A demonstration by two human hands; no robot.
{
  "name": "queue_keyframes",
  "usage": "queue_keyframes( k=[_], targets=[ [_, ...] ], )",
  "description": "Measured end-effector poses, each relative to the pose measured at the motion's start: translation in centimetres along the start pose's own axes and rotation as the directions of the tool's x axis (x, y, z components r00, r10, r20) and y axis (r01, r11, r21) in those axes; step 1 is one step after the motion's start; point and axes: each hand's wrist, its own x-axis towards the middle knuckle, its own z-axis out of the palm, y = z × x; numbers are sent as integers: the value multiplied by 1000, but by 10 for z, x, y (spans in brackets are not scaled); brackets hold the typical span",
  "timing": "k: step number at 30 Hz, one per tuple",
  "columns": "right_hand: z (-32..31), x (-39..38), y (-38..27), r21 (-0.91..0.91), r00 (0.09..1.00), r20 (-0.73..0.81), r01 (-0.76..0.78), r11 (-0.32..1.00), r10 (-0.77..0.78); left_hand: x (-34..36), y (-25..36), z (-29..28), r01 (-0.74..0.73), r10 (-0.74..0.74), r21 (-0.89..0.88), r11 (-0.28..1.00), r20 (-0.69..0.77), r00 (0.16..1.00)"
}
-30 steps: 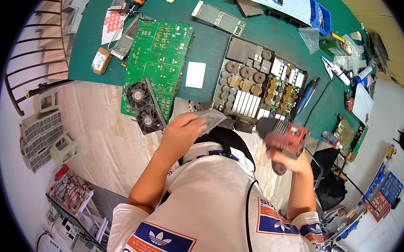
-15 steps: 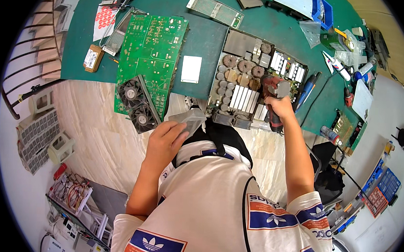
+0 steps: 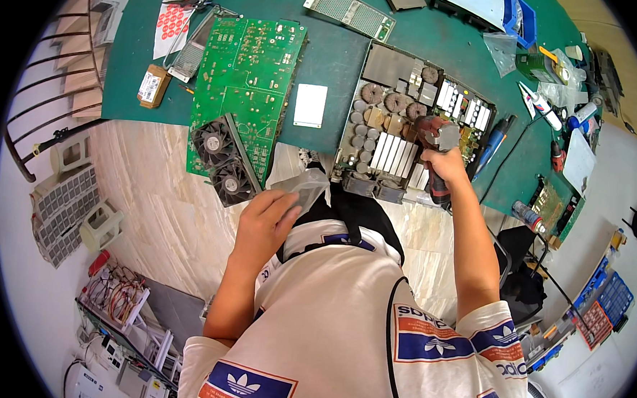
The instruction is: The person uses a power drill to loosen screws on an electronic component and then uses a manual screwdriver to manipulate parts of the internal assembly.
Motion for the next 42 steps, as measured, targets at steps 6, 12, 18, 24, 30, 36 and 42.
queue_keyframes(
  k=[6,12,18,24,30,36,42],
  targets=[
    [1,0,-5,-74,1000,3,-19,997,20,0,-1,0,0,0,2,1000,4,1000],
    [-6,12,-21,-403,993,93,103,909,-71,2,-1,6,-2,2,-40,999,-8,1000],
    [-27,19,-44,-698,934,263,356,621,-240,5,-3,7,-7,7,-60,998,0,1000],
    [-46,50,-44,-828,936,293,350,438,-193,9,-6,9,-15,14,-80,997,-13,1000],
    [-41,50,-55,-753,894,383,448,481,-233,10,-6,11,3,-4,-97,995,-9,1000],
    [-38,42,-38,-709,908,335,419,567,-252,15,-6,16,7,-9,-114,993,-17,1000],
    [-29,28,-51,-664,920,306,391,637,-245,13,-5,17,-9,6,-104,995,-27,1000]
  ],
)
